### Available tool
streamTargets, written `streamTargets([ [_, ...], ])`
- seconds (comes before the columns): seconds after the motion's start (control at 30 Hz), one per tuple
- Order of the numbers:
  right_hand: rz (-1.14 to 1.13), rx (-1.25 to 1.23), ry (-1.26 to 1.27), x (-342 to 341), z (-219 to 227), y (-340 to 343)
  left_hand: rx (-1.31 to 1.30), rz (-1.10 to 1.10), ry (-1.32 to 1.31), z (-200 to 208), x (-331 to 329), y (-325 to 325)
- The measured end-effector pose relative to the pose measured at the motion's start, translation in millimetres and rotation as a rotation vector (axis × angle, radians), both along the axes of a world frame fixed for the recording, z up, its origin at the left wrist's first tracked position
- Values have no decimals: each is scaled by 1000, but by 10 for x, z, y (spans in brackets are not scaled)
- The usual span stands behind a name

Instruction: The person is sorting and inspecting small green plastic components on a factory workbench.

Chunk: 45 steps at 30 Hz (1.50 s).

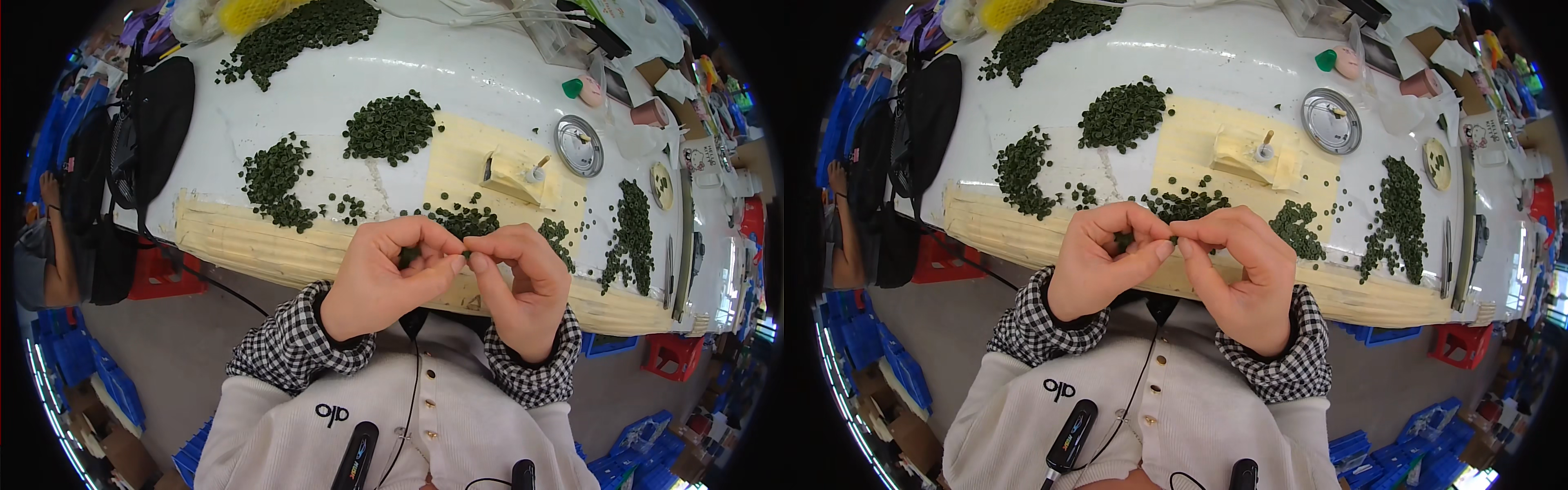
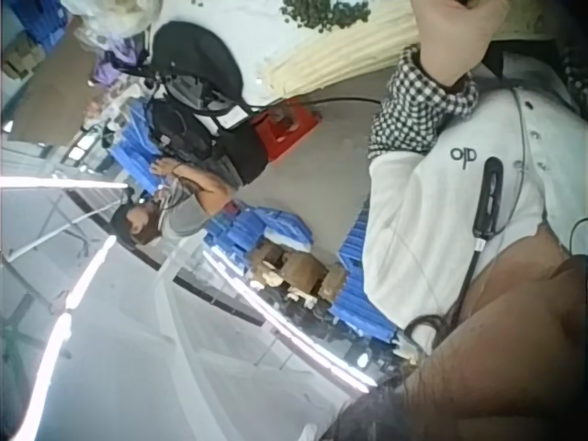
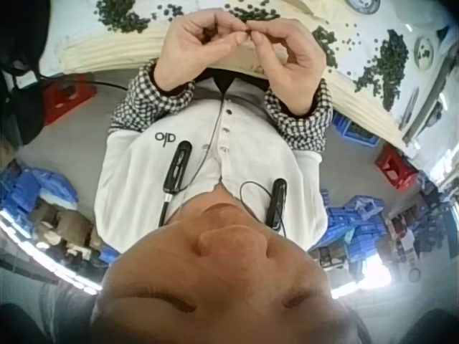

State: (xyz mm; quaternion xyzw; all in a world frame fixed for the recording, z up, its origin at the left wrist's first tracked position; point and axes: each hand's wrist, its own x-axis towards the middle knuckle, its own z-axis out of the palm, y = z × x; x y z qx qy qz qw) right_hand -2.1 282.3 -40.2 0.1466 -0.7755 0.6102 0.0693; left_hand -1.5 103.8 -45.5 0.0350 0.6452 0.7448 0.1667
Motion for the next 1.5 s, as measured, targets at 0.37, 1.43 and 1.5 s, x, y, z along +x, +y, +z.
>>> streamTargets([
  [0.37,-254,571,199,-39,152,545,-652,205,622,-83,-179,-45],
  [1.43,235,1321,708,-180,191,399,829,173,-483,44,-79,-180],
  [1.5,234,1260,650,-232,215,404,826,180,-489,49,-77,-181],
])
